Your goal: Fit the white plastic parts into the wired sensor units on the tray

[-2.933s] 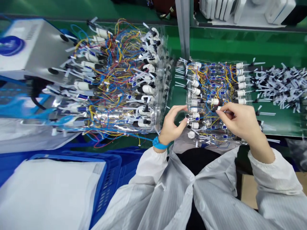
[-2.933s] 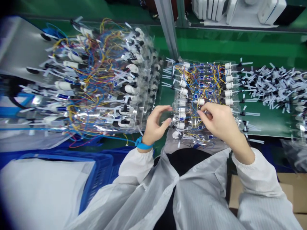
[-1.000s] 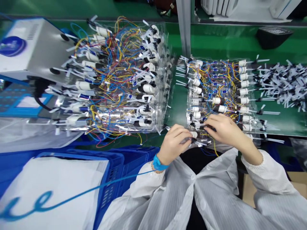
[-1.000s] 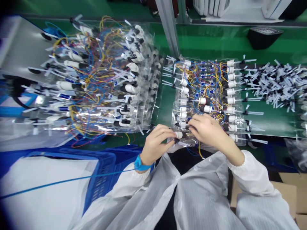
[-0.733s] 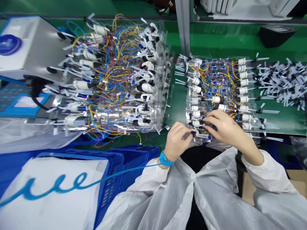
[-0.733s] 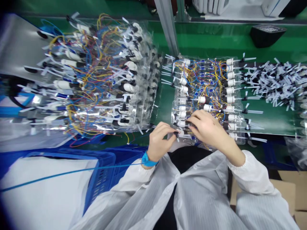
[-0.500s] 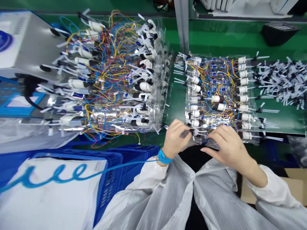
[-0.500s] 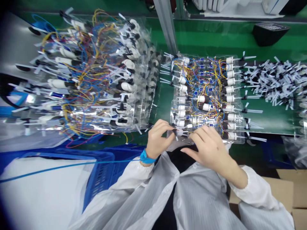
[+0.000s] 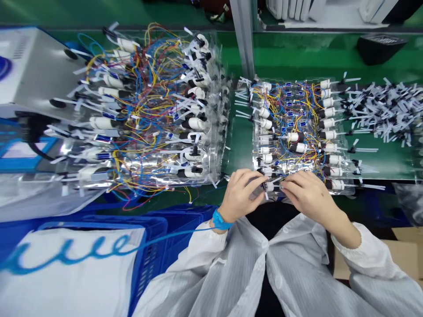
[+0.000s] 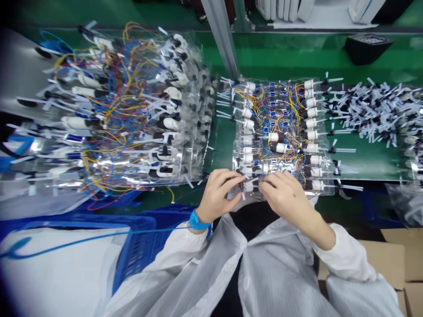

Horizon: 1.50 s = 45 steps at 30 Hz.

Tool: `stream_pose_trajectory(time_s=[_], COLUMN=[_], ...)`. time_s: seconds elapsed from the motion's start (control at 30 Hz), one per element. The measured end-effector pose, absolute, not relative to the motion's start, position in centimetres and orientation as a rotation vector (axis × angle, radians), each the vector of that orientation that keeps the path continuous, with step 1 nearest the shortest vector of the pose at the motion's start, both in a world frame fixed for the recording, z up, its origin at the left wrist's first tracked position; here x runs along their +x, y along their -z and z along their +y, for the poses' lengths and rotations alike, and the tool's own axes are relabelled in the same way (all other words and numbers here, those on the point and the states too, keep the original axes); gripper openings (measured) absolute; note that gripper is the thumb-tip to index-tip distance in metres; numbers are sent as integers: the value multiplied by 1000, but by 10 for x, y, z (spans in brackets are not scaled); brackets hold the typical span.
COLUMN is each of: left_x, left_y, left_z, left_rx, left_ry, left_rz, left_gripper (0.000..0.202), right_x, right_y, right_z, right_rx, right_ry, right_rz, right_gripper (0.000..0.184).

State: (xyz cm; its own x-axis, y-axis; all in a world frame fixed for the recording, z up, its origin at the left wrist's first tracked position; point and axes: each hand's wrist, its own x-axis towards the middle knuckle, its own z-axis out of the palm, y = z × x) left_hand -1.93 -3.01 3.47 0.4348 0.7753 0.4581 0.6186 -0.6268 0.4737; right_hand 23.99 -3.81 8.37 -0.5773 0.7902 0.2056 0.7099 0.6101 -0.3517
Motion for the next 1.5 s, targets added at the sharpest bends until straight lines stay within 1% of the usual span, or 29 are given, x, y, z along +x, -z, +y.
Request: stream_pose_trajectory(time_s=[0.1,0.17,0.23,0.3,0.4,0.53,0.6,0.67,0.73,0.8,0.83,0.87,0.97,1.03,1.1,1.17,1.33,1.5], left_x=[-23,-25,-26,-24,-11,11,19,25,33,41,45,49,56,58,58,58,64,64], left_y=[-40,-47,-56,-67,-86,-111,-121,-128,-133,-135,-135,-134,-127,-121,-116,-113,-123,-141], left_z=[-31,-32,-31,-27,-14,3,10,18,30,44,50,57,69,74,78,82,90,97], left_rx=[2308,2190,2103,2028,1946,1990,2007,2003,2035,2107,2139,2165,2219,2300,2384,2432,2433,2486], left_ry=[-956,-943,-1003,-1156,-1350,-1309,-1301,-1339,-1343,-1292,-1245,-1191,-1033,-931,-821,-741,-760,-662], left_rz=[1263,1260,1227,1218,1224,1136,1096,1092,1104,1105,1103,1102,1083,986,861,831,920,1006], left_gripper=[29,30,36,38,27,20,16,14,14,14,13,12,11,15,23,28,39,35], right_x=[244,255,270,283,290,286,288,291,292,291,289,287,283,285,288,293,296,290], right_y=[-86,-97,-112,-123,-124,-109,-107,-108,-109,-107,-104,-101,-90,-86,-85,-87,-94,-98], right_z=[-36,-29,-15,5,37,60,61,58,56,54,54,54,54,53,49,45,41,49], right_rx=[-1215,-1171,-1192,-1283,-1394,-1464,-1460,-1433,-1384,-1360,-1365,-1387,-1495,-1513,-1460,-1385,-1274,-1157], right_ry=[-389,-418,-333,-184,-36,65,25,-85,-209,-268,-268,-246,-119,-86,-133,-197,-186,-182], right_rz=[-2487,-2441,-2369,-2324,-2416,-2624,-2545,-2360,-2239,-2271,-2326,-2380,-2441,-2410,-2345,-2233,-1947,-1877], right_gripper=[17,18,17,14,15,13,11,6,8,8,4,6,17,18,18,21,22,20])
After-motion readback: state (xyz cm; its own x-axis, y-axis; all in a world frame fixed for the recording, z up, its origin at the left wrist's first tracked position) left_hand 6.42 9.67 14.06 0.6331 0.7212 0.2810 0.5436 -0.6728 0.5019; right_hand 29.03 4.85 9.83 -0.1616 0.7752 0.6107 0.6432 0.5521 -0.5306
